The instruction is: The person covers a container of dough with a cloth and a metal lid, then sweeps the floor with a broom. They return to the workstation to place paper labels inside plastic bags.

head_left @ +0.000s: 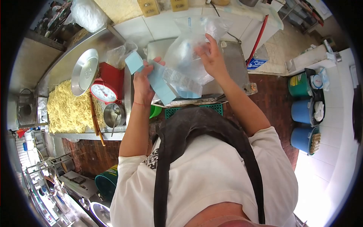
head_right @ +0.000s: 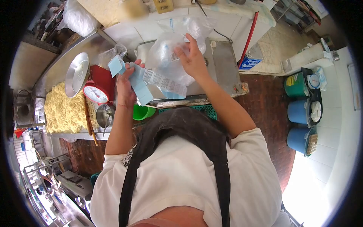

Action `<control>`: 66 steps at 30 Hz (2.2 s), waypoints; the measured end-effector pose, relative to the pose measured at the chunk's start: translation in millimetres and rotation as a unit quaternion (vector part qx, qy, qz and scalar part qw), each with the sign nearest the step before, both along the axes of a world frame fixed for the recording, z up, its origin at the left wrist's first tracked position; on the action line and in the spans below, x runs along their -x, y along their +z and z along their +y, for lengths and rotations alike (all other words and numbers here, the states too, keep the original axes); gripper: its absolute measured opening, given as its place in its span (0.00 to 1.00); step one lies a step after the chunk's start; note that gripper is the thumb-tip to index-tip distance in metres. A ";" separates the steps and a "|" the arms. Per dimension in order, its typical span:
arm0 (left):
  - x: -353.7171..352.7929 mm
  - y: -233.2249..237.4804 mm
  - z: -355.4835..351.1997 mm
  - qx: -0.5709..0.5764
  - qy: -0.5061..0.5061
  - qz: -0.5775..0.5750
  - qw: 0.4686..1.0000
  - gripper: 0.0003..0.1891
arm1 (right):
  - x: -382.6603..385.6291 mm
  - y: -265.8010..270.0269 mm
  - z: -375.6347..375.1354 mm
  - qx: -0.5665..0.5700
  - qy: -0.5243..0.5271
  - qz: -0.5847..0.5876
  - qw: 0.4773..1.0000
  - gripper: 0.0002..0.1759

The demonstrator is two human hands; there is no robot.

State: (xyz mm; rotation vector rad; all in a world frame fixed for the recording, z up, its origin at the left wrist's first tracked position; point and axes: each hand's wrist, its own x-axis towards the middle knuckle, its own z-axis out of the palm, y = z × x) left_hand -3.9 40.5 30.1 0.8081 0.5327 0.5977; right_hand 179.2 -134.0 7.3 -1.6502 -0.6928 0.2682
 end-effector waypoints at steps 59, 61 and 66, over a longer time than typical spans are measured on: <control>-70.9 -55.3 11.9 -0.318 -0.095 0.134 0.934 0.13 | 2.3 -20.9 -3.8 -0.012 0.049 -0.093 0.994 0.53; -71.9 -55.4 11.7 -0.289 -0.099 0.114 0.945 0.13 | -6.0 -31.1 -7.0 0.026 0.037 -0.047 0.998 0.46; -67.8 -49.2 17.1 -0.339 -0.088 0.139 0.926 0.12 | -14.0 -54.2 -15.8 0.009 0.016 -0.024 1.000 0.38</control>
